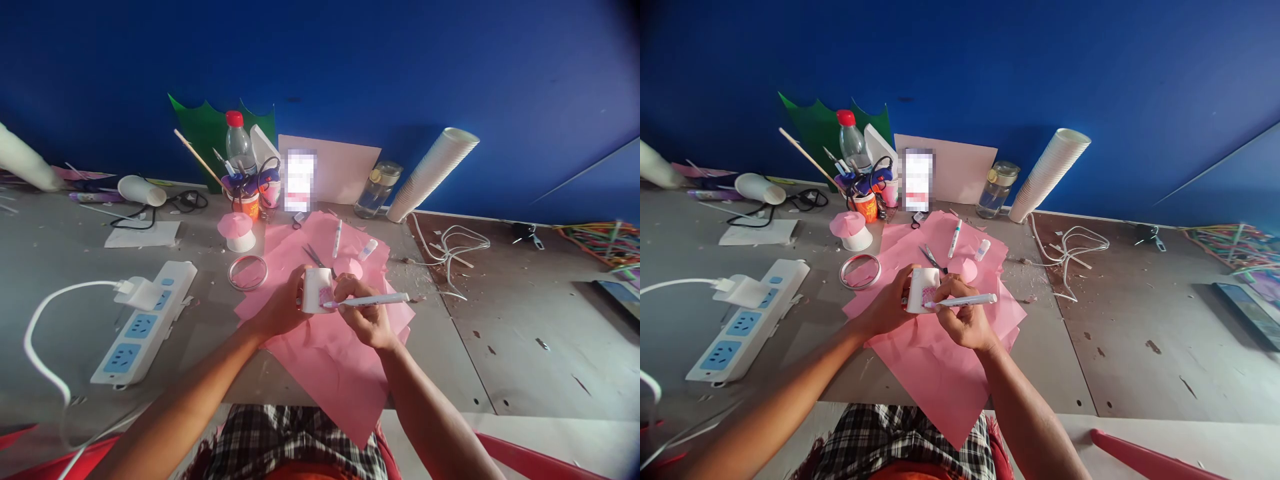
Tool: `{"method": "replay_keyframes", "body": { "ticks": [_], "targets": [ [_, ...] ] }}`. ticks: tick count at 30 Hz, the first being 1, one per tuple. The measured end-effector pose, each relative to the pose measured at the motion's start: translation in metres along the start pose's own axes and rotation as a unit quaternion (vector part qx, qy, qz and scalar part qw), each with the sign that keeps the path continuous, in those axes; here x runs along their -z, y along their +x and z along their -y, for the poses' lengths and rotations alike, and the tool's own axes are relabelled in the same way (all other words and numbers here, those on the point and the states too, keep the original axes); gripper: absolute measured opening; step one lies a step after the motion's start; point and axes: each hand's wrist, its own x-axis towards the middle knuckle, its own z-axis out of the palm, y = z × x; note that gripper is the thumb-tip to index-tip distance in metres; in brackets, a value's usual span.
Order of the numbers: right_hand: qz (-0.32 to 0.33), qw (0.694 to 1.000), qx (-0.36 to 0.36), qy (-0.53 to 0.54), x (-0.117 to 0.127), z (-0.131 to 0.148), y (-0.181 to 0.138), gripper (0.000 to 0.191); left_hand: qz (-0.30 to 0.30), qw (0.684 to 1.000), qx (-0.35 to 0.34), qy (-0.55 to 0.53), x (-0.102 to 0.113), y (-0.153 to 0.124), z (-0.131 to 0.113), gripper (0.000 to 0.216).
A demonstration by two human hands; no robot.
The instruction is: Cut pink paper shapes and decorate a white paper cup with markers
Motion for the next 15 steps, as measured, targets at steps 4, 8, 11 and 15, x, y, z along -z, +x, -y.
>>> {"method": "replay_keyframes", "body": {
  "ticks": [4, 8, 11, 15],
  "targets": [
    [-0.019, 1.000, -0.011, -0.005, 0.0005, 0.0007, 0.0001, 0.003, 0.004, 1.000, 0.005, 0.005, 0.0006, -0.0003, -0.0013, 0.063],
    [-0.004, 1.000, 0.001, -0.006, 0.0012, 0.0024, 0.0014, 0.004, 0.006, 1.000, 0.009, 0.008, 0.0005, -0.0006, -0.0021, 0.062],
    [0.004, 1.000, 0.014, 0.000, 0.0016, 0.0033, 0.0023, 0.006, 0.004, 1.000, 0.013, 0.007, 0.0004, -0.0004, -0.0021, 0.063],
    [-0.009, 1.000, 0.016, -0.010, 0.0022, 0.0039, 0.0027, 0.007, 0.006, 1.000, 0.019, 0.004, 0.0005, -0.0001, -0.0021, 0.063]
  ]
}}
